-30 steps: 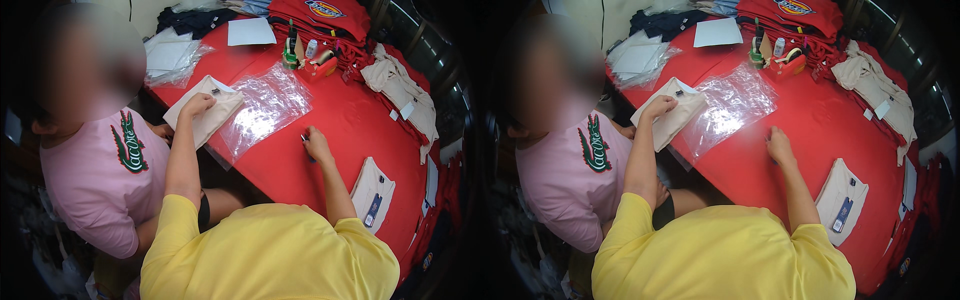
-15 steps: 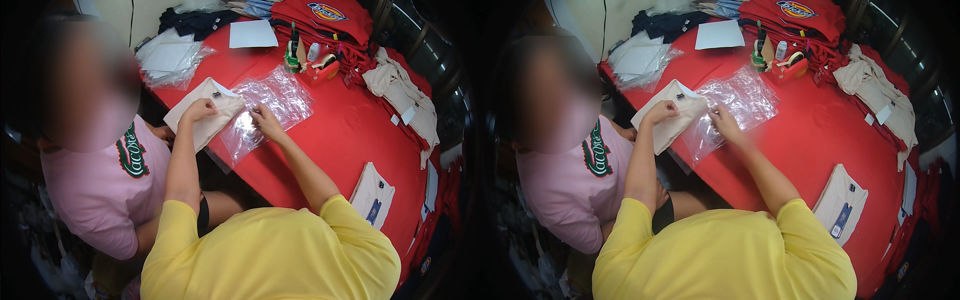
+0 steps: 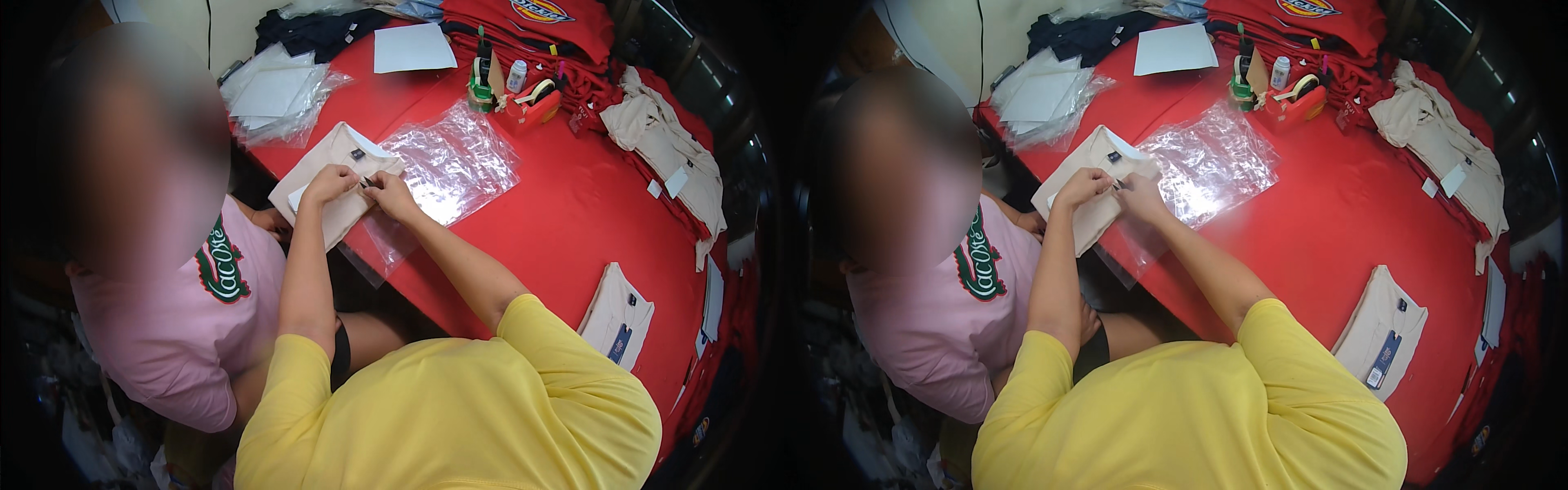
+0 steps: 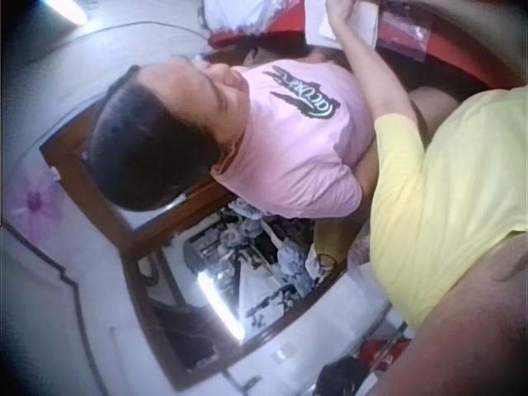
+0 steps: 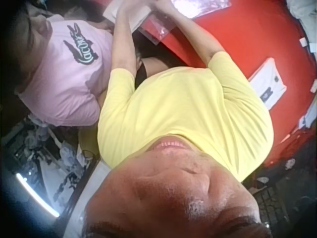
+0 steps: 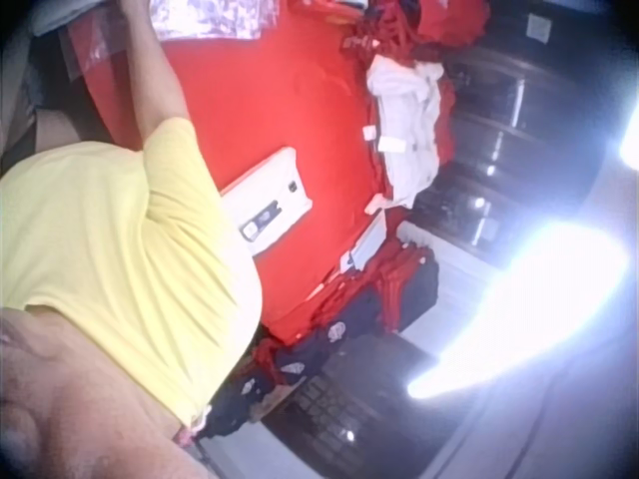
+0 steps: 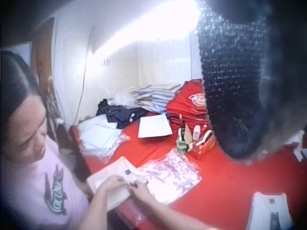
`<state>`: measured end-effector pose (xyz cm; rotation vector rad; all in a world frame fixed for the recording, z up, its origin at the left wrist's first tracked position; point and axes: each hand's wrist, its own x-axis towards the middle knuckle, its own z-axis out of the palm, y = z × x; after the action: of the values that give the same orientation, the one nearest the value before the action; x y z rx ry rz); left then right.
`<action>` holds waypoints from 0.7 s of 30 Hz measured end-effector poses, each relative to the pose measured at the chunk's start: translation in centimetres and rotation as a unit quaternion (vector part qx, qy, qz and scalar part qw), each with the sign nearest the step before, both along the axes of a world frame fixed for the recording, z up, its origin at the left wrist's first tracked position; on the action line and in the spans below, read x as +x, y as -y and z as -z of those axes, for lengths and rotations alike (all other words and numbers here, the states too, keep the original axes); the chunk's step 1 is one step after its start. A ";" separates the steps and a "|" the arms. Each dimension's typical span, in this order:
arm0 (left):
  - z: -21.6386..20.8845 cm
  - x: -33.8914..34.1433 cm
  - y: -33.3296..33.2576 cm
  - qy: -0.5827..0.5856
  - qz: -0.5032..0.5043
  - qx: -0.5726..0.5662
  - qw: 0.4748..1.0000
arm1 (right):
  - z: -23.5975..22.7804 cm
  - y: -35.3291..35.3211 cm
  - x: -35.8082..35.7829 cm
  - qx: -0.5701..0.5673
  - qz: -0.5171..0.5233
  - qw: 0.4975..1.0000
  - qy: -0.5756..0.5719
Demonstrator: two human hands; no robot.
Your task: The person folds shirts on a red workspace, places a cardboard insert inside a shirt, and puts folded shirts into plastic bags.
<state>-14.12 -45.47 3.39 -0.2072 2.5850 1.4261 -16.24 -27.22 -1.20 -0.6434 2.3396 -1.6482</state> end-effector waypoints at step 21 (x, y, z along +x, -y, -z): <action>-2.3 -0.8 0.1 0.021 0.000 -0.050 0.999 | -1.0 1.1 0.4 0.014 0.043 0.998 -0.041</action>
<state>-14.88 -45.56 5.73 -0.2484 2.6250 1.2793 -15.82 -28.28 -0.23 -0.6246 2.4766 -1.6513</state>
